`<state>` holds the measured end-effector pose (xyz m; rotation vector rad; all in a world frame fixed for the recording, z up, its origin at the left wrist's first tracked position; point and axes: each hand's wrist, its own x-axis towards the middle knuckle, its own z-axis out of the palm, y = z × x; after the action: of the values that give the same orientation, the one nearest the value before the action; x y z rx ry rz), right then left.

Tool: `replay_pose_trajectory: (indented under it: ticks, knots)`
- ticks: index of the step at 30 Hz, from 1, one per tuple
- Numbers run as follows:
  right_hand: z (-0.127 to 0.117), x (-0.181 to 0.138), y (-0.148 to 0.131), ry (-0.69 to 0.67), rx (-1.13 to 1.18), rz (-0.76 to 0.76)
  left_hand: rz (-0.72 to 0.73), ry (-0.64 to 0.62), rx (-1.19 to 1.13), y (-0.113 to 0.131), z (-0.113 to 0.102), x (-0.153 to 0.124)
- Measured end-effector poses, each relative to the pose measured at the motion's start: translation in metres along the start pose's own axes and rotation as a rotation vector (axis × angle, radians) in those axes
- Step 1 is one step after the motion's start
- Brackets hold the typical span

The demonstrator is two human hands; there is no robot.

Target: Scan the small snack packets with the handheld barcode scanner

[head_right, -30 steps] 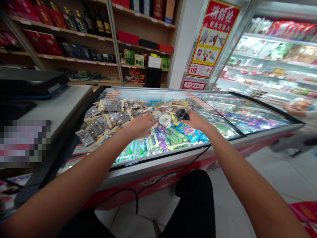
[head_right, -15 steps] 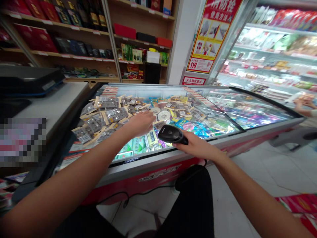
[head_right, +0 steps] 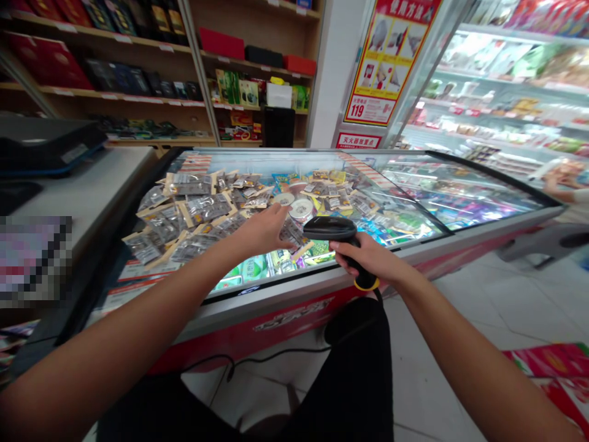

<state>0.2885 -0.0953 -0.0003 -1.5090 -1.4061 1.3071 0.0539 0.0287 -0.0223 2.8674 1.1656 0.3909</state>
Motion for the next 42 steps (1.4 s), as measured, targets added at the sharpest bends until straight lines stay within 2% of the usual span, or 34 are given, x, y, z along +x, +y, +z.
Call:
replay_pose_trajectory:
  ticks: [4, 10, 17, 20, 23, 25, 28, 31, 37, 40, 42]
  knots:
    - [0.01, 0.0, 0.0, 0.027, 0.061, -0.014, 0.059, 0.11, -0.187, -0.002, 0.007, 0.008]
    - [0.02, 0.004, -0.005, 0.021, 0.093, -0.042, 0.095, 0.192, -0.342, -0.008, 0.014, 0.014]
    - [0.024, 0.007, -0.011, -0.008, 0.031, -0.087, 0.17, 0.205, -0.297, -0.01, 0.01, 0.012]
    - [0.018, 0.015, -0.012, 0.086, -0.045, -0.11, 0.181, 0.169, -0.105, -0.008, 0.0, 0.006]
    - [0.0, 0.033, -0.017, 0.257, -0.182, -0.101, 0.171, 0.188, 0.123, -0.008, -0.006, 0.001]
    - [-0.015, 0.052, -0.023, 0.327, -0.271, -0.072, 0.2, 0.181, 0.185, -0.008, -0.006, -0.001]
    - [-0.032, 0.085, -0.034, 0.384, -0.397, -0.015, 0.288, 0.051, 0.192, -0.005, -0.005, -0.001]
    - [-0.037, 0.119, -0.045, 0.372, -0.533, -0.028, 0.295, -0.036, 0.205, -0.002, -0.008, -0.001]
    - [-0.027, 0.174, -0.054, 0.232, -0.702, -0.008, 0.156, -0.073, 0.334, -0.008, -0.017, -0.002]
    - [-0.021, 0.184, -0.052, 0.215, -0.837, -0.045, 0.174, -0.048, 0.324, -0.012, -0.02, -0.004]
    - [-0.017, 0.178, -0.05, 0.197, -0.87, -0.098, 0.21, -0.021, 0.297, -0.011, -0.019, -0.006]
